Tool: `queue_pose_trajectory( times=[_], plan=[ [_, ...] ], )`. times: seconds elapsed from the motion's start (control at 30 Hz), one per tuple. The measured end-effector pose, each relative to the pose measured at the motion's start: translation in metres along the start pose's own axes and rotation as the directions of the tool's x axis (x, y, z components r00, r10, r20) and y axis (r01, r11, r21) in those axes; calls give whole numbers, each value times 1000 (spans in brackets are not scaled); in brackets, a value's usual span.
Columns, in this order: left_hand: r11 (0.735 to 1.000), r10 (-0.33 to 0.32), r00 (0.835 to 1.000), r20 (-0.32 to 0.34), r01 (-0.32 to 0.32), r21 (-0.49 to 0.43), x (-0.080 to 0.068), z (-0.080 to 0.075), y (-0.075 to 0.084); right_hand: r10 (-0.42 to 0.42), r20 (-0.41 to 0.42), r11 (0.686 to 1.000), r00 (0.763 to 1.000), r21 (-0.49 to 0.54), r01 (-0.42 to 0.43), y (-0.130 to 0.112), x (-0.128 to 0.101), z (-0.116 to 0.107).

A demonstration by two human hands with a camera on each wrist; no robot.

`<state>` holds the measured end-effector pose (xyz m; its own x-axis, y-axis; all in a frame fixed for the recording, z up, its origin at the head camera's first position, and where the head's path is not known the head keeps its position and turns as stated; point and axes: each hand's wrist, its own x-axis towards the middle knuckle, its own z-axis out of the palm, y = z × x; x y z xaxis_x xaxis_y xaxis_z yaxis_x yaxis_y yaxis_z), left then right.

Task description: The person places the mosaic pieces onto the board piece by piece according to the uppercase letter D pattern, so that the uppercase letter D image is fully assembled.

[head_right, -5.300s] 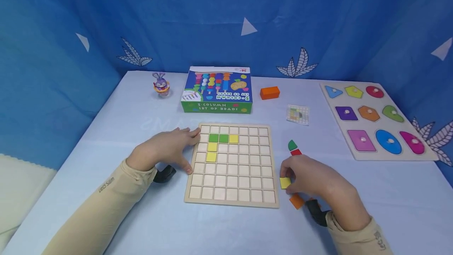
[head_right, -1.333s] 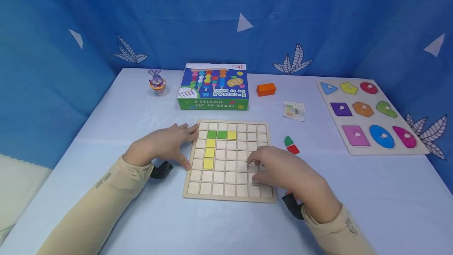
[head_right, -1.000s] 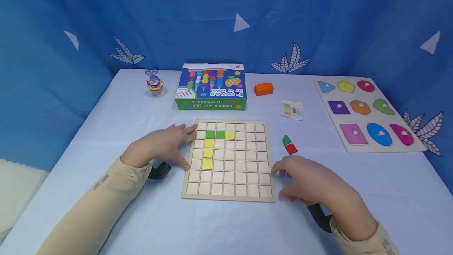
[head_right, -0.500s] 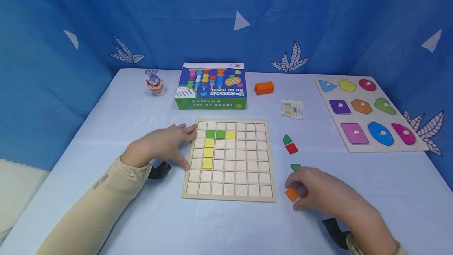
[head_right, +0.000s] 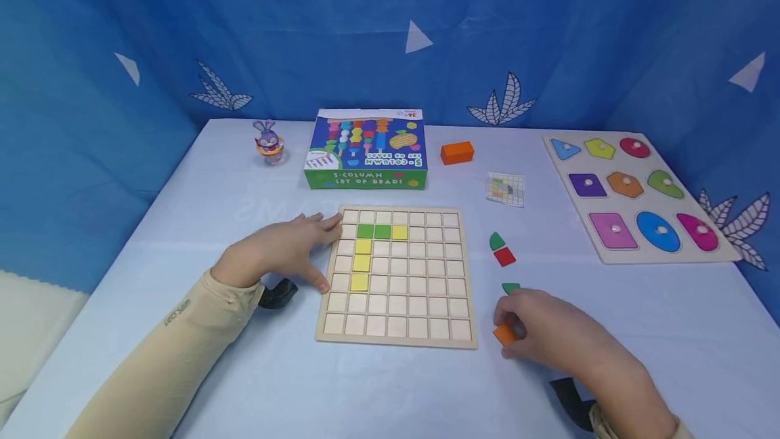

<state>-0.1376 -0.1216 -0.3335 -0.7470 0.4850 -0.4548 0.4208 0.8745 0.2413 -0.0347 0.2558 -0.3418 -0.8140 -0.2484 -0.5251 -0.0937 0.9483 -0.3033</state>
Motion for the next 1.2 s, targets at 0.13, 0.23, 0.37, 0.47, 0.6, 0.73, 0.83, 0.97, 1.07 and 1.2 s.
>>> queue_pose_trajectory(
  times=[0.13,0.23,0.37,0.47,0.6,0.73,0.83,0.97,1.07,1.2],
  plan=[
    [1000,2,1000,-1,-2,-1,0,0,0,3,-1,1000,1000,1,-3,0,0,0],
    [1000,5,1000,-4,-5,-2,1,1,0,9,1,1000,1000,2,-9,0,0,0],
    [1000,6,1000,-8,-6,-2,1,1,-1,0,-2,1000,1000,-3,0,-2,0,-2],
    [1000,3,1000,-8,-3,-4,0,1,-1,-25,-8,1000,1000,5,25,-6,0,-6],
    [1000,-3,1000,-3,3,-7,0,1,-1,-44,-4,998,999,52,44,-12,1,-12],
    [1000,-11,1000,3,11,-11,0,0,-2,-99,-34,995,994,27,100,-22,3,-19],
    [1000,-14,1000,3,14,-13,0,0,-2,-143,-57,990,988,-8,143,-32,6,-24],
    [1000,-14,1000,0,14,-16,0,1,-2,-214,-76,977,974,-15,214,-48,9,-32],
    [1000,-13,1000,4,13,-17,0,1,-1,-265,-91,964,960,-28,264,-62,11,-39],
    [1000,-14,1000,9,15,-18,-1,1,-1,-278,-86,961,957,-27,276,-81,14,-47]
  ],
)
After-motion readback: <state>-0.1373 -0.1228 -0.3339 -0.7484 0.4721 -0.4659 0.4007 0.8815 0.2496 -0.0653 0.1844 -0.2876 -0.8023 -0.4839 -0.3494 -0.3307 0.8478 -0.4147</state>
